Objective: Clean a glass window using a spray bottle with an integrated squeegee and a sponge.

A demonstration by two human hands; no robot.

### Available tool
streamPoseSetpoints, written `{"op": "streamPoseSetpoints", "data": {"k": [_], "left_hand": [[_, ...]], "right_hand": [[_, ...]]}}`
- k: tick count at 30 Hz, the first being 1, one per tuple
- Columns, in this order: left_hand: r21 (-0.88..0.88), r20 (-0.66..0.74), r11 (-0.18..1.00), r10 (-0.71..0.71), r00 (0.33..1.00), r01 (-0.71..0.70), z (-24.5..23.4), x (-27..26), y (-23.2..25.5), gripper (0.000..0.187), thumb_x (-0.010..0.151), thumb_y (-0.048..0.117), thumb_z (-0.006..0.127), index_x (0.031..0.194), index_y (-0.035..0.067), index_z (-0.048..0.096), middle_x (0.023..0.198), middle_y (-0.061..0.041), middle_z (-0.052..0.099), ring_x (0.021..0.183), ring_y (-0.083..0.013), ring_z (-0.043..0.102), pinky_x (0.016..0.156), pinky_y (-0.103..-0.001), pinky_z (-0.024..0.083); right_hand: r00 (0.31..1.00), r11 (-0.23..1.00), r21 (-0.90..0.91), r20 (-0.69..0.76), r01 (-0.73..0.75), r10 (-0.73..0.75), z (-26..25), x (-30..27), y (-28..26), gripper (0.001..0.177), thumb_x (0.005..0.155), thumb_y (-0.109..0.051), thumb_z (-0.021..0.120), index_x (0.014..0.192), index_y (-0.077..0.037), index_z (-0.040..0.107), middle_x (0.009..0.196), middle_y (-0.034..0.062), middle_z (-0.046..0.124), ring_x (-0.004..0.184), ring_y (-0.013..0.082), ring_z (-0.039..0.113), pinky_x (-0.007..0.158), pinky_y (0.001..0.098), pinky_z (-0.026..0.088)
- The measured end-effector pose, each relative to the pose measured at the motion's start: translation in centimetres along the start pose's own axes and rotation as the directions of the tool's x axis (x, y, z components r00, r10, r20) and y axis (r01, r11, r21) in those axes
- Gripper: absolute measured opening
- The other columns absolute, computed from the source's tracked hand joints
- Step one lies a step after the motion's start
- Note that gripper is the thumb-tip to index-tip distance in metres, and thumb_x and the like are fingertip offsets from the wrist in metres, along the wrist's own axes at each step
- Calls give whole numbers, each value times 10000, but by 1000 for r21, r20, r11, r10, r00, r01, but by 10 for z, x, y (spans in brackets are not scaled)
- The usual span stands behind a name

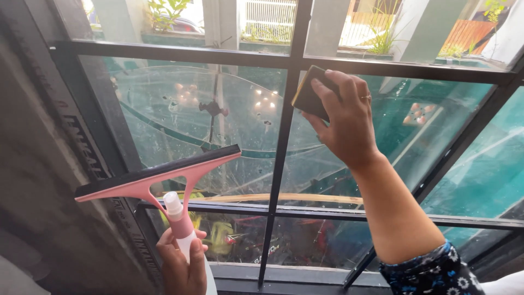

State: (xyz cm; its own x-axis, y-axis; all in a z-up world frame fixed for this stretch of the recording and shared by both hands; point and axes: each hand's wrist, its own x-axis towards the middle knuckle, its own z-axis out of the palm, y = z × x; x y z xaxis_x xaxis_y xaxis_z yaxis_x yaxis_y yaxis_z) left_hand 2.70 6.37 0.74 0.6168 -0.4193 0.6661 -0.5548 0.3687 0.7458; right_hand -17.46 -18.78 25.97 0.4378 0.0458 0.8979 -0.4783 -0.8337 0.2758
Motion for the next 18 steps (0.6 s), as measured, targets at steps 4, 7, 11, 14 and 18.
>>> {"op": "streamPoseSetpoints", "data": {"k": [4,7,11,14,18], "left_hand": [[28,9,1000,-7,1000,7,5,2,6,491,1006,275,521,1313,-52,321,1031,-166,672,800,-160,679,730,-309,572],[24,5,998,-52,999,52,13,2,10,479,1002,265,527,1313,-46,338,1014,-159,681,772,-159,676,732,-314,562],[48,22,998,-36,999,35,19,2,8,472,1007,259,524,1301,-51,323,1020,-153,679,768,-152,680,744,-311,561],[51,39,999,-21,999,19,23,0,11,454,1015,259,520,1286,-52,329,1015,-151,680,779,-153,684,735,-312,564],[73,26,996,-51,998,49,27,-7,12,461,1001,258,526,1293,-48,342,991,-145,688,739,-150,684,709,-313,565]], "right_hand": [[990,990,15,17,143,-143,5,-4,13,646,823,-185,910,1372,-55,594,1401,148,511,1316,362,498,1146,506,419],[974,976,18,61,217,-218,12,-14,16,632,800,-214,879,1351,-62,609,1371,150,526,1307,356,498,1124,518,402],[940,954,11,170,299,-297,35,-77,10,550,802,-227,788,1310,-86,631,1352,126,552,1270,329,509,1089,532,393],[905,933,52,227,356,-359,53,-133,-5,433,893,-159,624,1322,-107,634,1380,96,558,1303,290,509,1115,457,403],[869,937,151,350,316,-350,80,-207,-27,440,887,-165,577,1317,-91,630,1364,111,555,1290,284,504,1098,443,393]]}}
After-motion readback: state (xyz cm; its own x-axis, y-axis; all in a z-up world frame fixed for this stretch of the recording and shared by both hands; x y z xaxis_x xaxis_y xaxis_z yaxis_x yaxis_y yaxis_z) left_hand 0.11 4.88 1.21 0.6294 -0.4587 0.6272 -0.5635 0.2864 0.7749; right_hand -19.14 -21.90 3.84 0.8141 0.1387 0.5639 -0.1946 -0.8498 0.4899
